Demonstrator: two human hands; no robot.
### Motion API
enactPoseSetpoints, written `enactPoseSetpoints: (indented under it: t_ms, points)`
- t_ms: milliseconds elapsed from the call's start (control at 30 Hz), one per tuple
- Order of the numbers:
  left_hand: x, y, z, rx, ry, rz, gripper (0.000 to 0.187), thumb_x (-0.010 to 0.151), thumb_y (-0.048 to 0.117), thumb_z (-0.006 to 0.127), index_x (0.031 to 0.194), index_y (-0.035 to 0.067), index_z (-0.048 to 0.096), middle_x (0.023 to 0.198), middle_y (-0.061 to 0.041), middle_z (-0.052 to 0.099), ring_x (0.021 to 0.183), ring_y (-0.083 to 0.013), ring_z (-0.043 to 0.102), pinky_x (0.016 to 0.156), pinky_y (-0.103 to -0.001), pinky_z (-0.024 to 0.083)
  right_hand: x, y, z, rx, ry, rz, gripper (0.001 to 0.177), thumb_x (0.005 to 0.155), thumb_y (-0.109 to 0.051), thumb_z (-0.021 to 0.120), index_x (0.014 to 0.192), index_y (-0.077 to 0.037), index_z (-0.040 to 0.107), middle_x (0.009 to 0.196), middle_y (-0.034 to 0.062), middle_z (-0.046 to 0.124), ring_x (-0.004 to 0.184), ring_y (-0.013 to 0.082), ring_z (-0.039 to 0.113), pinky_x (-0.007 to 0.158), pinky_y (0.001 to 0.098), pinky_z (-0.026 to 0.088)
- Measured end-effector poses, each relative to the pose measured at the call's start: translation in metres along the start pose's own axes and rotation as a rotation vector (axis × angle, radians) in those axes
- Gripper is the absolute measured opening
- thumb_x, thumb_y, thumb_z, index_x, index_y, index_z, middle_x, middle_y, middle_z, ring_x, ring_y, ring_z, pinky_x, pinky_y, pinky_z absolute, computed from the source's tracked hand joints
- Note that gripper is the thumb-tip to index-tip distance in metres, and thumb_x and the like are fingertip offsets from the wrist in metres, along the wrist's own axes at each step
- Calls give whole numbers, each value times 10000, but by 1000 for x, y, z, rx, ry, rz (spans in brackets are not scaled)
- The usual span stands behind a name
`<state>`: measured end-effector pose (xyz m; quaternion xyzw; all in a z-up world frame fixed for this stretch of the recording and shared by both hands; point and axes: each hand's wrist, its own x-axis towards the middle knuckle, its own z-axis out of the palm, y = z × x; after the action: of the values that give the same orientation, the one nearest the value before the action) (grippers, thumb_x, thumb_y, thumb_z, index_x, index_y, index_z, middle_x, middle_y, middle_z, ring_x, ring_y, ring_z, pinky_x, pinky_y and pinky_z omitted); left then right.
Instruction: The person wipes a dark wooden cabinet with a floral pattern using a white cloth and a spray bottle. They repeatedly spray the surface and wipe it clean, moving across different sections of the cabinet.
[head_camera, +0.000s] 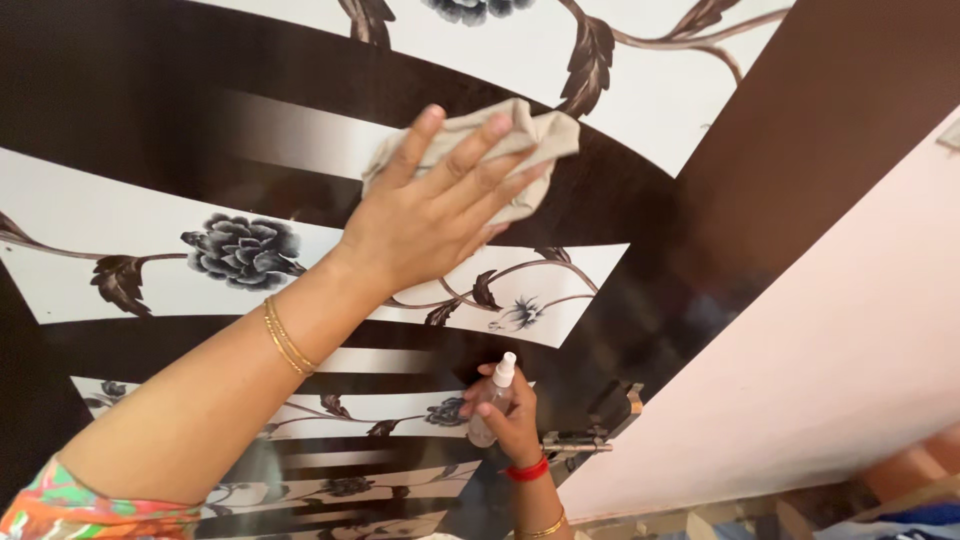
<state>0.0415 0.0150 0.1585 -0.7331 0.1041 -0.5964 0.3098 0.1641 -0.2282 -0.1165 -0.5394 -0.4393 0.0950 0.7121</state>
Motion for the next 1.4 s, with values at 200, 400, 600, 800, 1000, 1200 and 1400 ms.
enactPoseSetpoints:
  t_ms: [200, 400, 600, 800, 1000, 1200, 1400]
  points:
    - [9, 2, 0, -64, -4, 69, 572, 1093, 429, 564, 1619, 221, 475, 1636, 27, 474, 1587, -173, 297, 1297, -568, 17, 0, 0, -6, 34, -25, 3, 555, 891, -200, 803, 1321, 33, 540, 989, 156, 721, 817, 223, 732, 754, 361, 618]
    - [10, 19, 9, -50, 58, 194, 563, 1016, 345, 548, 1569, 240, 509, 1611, 18, 502, 1539, -185, 310, 1277, -531, 7, -1, 4, -8, 62, -32, 20, 563, 888, -189, 803, 1328, 33, 530, 1000, 161, 719, 824, 232, 734, 761, 374, 618]
    - [-1, 2, 1, 12, 67, -111, 458, 1133, 234, 567, 1584, 163, 534, 1633, -65, 449, 1610, -303, 204, 1335, -554, 7, -2, 5, -7, 42, -4, 55, 565, 860, -174, 791, 1314, 31, 523, 975, 170, 723, 794, 253, 745, 731, 392, 630]
    - [-28, -51, -22, 20, 40, -816, 626, 1073, 389, 476, 1583, 27, 508, 1634, -211, 390, 1504, -437, 227, 1183, -673, 12, -6, 9, -15, 31, -10, 26, 582, 867, -191, 793, 1321, 52, 522, 978, 186, 728, 792, 259, 744, 730, 390, 624]
    - [-66, -13, -33, -71, -11, -288, 473, 1095, 453, 552, 1512, 233, 590, 1614, -59, 454, 1589, -257, 256, 1287, -614, 56, -6, 19, -17, -6, 28, 39, 610, 850, -227, 798, 1316, 55, 524, 950, 204, 740, 762, 268, 750, 697, 395, 624]
    - [-124, -36, -42, -6, -4, -793, 572, 1096, 473, 534, 1582, 172, 511, 1678, -95, 412, 1592, -318, 251, 1233, -672, 69, -1, 40, -30, -83, 32, -80, 590, 843, -200, 785, 1296, 80, 533, 912, 225, 743, 715, 285, 759, 662, 405, 628]
    - [-152, -2, -40, 45, -125, -620, 597, 1051, 468, 503, 1595, 226, 452, 1678, -46, 351, 1585, -318, 223, 1249, -667, 70, -1, 47, -30, -17, 20, -66, 601, 836, -190, 790, 1299, 81, 518, 915, 223, 728, 716, 294, 755, 666, 425, 635]
